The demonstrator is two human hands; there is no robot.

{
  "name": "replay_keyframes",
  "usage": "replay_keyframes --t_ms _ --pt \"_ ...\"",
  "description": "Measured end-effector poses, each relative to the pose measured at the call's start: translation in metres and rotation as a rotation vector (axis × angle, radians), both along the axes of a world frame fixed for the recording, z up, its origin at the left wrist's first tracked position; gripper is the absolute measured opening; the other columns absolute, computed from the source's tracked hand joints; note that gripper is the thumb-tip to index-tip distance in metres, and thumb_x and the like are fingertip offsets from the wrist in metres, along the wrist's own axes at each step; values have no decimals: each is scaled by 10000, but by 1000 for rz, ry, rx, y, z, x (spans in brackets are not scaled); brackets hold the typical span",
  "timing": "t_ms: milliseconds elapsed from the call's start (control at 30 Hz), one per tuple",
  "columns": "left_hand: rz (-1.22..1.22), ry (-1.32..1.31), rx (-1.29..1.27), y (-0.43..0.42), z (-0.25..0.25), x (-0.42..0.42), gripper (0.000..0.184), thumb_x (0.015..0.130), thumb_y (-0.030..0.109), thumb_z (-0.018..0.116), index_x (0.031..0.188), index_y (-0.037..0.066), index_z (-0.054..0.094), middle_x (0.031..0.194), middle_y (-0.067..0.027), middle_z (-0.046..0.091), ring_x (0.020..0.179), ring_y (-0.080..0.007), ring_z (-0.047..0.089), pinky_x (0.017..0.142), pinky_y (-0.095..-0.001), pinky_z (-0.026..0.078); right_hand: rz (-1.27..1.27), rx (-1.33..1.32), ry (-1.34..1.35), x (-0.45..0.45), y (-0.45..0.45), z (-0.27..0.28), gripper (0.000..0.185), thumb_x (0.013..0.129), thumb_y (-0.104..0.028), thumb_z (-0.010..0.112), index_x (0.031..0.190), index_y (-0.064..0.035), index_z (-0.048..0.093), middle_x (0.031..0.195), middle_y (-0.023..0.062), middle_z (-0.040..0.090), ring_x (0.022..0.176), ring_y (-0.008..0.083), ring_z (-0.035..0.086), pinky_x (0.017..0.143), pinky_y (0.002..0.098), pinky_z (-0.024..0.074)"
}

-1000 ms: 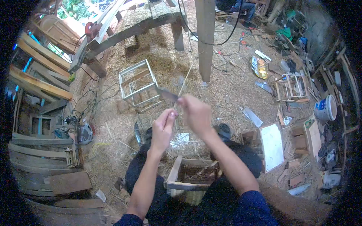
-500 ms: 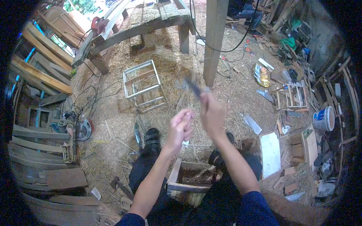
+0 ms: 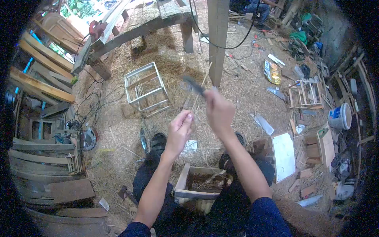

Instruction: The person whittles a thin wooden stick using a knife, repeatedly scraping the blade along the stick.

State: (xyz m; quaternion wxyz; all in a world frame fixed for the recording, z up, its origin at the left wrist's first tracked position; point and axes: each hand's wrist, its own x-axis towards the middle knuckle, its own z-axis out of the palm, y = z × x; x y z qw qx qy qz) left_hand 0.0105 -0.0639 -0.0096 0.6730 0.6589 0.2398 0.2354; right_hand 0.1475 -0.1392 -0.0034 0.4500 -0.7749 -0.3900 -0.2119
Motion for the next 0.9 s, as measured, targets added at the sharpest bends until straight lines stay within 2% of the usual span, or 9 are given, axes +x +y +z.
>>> replay_keyframes --t_ms 67,200,233,333,467,633,733,767,900 --pt "-17 -15 29 0 -7 -2 217 1069 196 529 1065 9 640 677 21 505 574 -51 412 515 -279 336 -195 -123 143 17 -4 1 128 945 -173 663 835 -107 656 691 86 659 579 268 657 480 386 448" --pt "-63 -13 -349 -8 6 -9 165 1088 201 487 1053 76 589 649 81 400 465 -3 311 411 -210 227 165 64 -65 -18 -3 -15 125 958 -170 652 848 -110 651 713 87 664 576 263 654 486 402 451" --pt "-31 2 -237 -5 5 -5 165 1091 197 471 1045 82 581 627 87 372 435 -7 291 392 -218 208 156 -66 -83 -23 -4 -16 98 958 -166 650 878 -115 676 725 89 669 578 263 653 492 397 457" --pt "-63 9 -277 -1 8 -5 167 1091 203 471 1042 84 578 617 92 347 441 -6 293 391 -214 210 97 110 -34 -5 8 -12 79 959 -161 647 910 -122 695 721 93 668 578 270 651 499 397 460" --pt "-108 -16 -379 -10 -2 -14 171 1089 225 480 1019 97 570 606 94 324 433 -12 270 391 -211 206 6 -18 106 -6 0 -15 99 972 -182 638 921 -118 694 715 107 662 588 290 652 511 415 460" --pt "-27 1 -457 0 -6 -20 212 1094 241 488 1063 55 584 617 93 364 448 -10 308 393 -223 228 219 -126 2 -28 5 -23 179 987 -231 640 883 -86 646 684 118 615 573 319 624 513 411 447" --pt "-1 38 -308 -8 -2 -9 216 1093 243 496 1104 49 589 616 97 353 432 -10 303 383 -219 215 36 31 135 -11 11 -9 196 971 -225 650 828 -93 625 638 86 596 516 271 603 468 393 434" --pt "-57 27 -321 -9 -7 -10 198 1092 274 494 1049 99 577 613 92 353 433 -11 284 384 -216 201 -50 -165 131 0 5 -14 126 976 -194 641 885 -111 668 679 86 640 532 261 627 465 389 446" --pt "-8 -30 -457 -14 -6 -7 219 1083 253 527 1102 55 619 654 88 404 480 2 331 418 -222 240 155 -63 30 -30 -2 -23 72 948 -153 656 890 -120 684 696 90 652 571 263 654 478 381 456"
